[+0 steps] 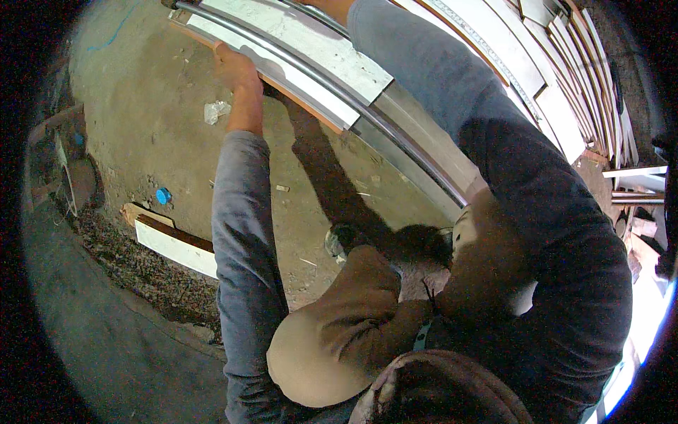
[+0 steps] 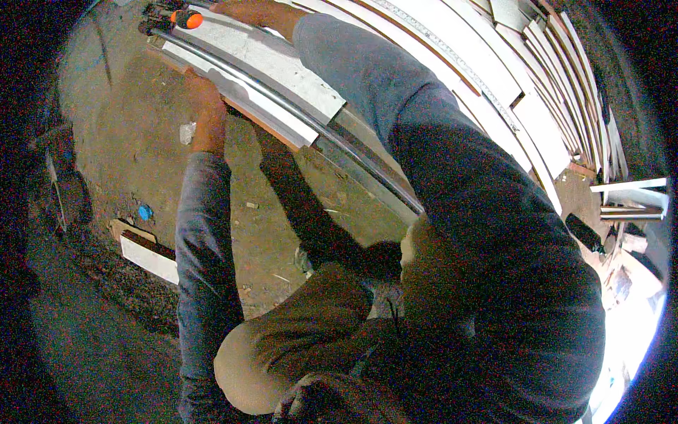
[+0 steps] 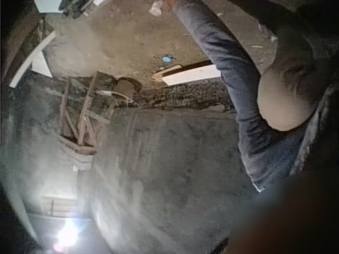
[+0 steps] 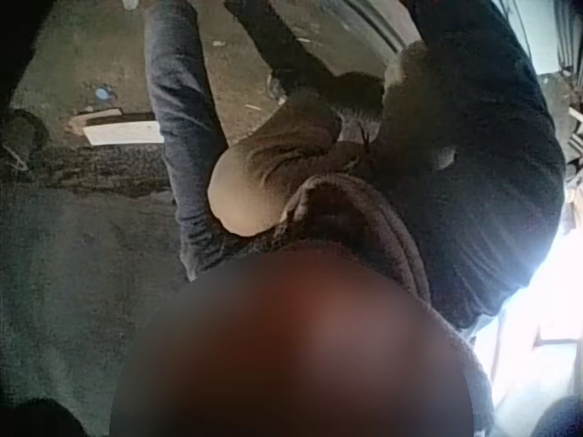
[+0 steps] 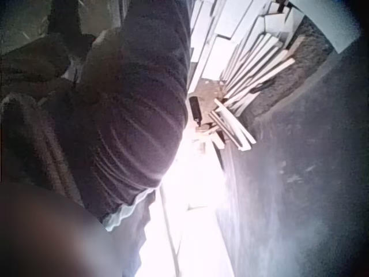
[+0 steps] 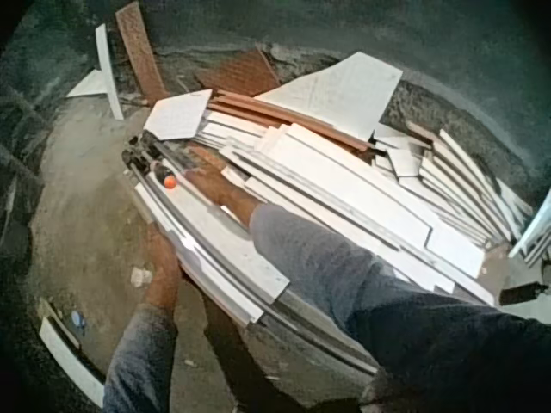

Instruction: The person repeatedly places white rectangular panels on a manual tile cutter, aligns them, and cuts them into narrower strips. The cut pieces are set aside on the floor next to the cutter.

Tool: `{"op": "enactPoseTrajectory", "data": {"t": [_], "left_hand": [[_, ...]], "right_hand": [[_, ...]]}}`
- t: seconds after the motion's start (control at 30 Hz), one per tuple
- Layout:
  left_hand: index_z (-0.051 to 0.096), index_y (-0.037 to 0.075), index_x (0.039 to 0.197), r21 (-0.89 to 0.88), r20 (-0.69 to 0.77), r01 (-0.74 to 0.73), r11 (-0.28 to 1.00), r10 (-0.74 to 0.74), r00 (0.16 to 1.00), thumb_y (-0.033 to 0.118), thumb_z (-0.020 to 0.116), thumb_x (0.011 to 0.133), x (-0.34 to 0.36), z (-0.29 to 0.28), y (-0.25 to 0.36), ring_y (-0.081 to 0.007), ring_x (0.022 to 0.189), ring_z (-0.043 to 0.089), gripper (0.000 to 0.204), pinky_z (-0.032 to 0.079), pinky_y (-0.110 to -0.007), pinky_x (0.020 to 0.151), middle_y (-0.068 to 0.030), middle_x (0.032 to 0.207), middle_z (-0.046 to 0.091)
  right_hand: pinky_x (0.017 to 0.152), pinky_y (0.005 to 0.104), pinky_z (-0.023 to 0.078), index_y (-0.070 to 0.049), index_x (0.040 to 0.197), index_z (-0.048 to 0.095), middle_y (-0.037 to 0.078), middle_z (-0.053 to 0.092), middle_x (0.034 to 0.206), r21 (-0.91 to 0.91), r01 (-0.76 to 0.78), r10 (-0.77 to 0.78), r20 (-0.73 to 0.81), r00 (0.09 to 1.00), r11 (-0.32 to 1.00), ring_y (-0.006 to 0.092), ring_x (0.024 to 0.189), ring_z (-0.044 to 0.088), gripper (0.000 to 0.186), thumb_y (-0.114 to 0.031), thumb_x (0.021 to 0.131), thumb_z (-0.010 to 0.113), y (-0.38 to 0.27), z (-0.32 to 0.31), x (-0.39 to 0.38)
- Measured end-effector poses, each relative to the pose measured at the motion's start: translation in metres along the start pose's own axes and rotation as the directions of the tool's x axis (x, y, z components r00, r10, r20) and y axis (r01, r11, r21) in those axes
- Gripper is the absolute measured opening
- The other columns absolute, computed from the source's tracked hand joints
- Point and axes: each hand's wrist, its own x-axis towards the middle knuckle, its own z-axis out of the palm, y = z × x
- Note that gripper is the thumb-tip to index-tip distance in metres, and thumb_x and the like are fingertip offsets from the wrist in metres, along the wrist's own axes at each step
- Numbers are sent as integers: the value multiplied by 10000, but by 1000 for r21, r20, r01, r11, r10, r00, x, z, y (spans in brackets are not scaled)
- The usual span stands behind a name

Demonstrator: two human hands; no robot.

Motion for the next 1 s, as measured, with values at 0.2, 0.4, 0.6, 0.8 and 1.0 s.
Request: {"op": "enactPoseTrajectory", "data": {"t": [0.2, 0.4, 0.6, 0.8, 1.0], "left_hand": [[635, -122, 1290, -194, -12, 84, 977, -88, 996, 382, 433, 1049, -20, -5, 29, -411, 1133, 661, 594, 497, -452, 989, -292, 1265, 684], [644, -117, 1285, 20, -51, -44, 999, 45, 998, 377, 442, 1049, -8, -4, 16, -403, 1118, 666, 584, 504, -455, 971, -295, 1253, 687], [644, -107, 1296, -182, 0, 28, 983, -28, 1000, 373, 459, 1050, -11, -5, 19, -393, 1072, 669, 570, 513, -441, 941, -311, 1241, 686], [641, -113, 1278, -91, -21, -7, 996, 5, 1000, 356, 439, 1070, -17, -6, 25, -391, 1082, 667, 551, 511, -439, 943, -318, 1236, 683], [631, -108, 1295, -138, 18, 2, 990, 0, 1000, 346, 416, 1100, -13, -7, 25, -397, 1155, 652, 539, 488, -448, 992, -297, 1281, 672]], "right_hand": [[1191, 460, 373, -108, 1542, 399, 230, 440, 1539, -83, 61, -66, -61, 996, 995, 385, 1425, 447, 539, -319, 1055, 496, 0, 2, -1], [1176, 453, 395, -86, 1490, 502, 251, 537, 1473, -200, 151, -185, -169, 968, 968, 394, 1380, 510, 468, -294, 1074, 447, 6, 3, -5], [1108, 474, 445, -66, 1424, 586, 242, 617, 1399, -786, 42, -177, -87, 980, 617, 410, 1286, 582, 466, -283, 1091, 343, 22, 10, 2], [1096, 467, 455, -36, 1350, 617, 255, 643, 1320, -340, 213, -333, -348, 876, 916, 401, 1237, 604, 475, -276, 1094, 297, 22, 7, -3], [1078, 525, 452, 5, 1330, 634, 281, 656, 1327, -304, -256, 150, -332, 931, 918, 479, 1220, 617, 620, -510, 1027, 467, -1, 2, -6]]}}
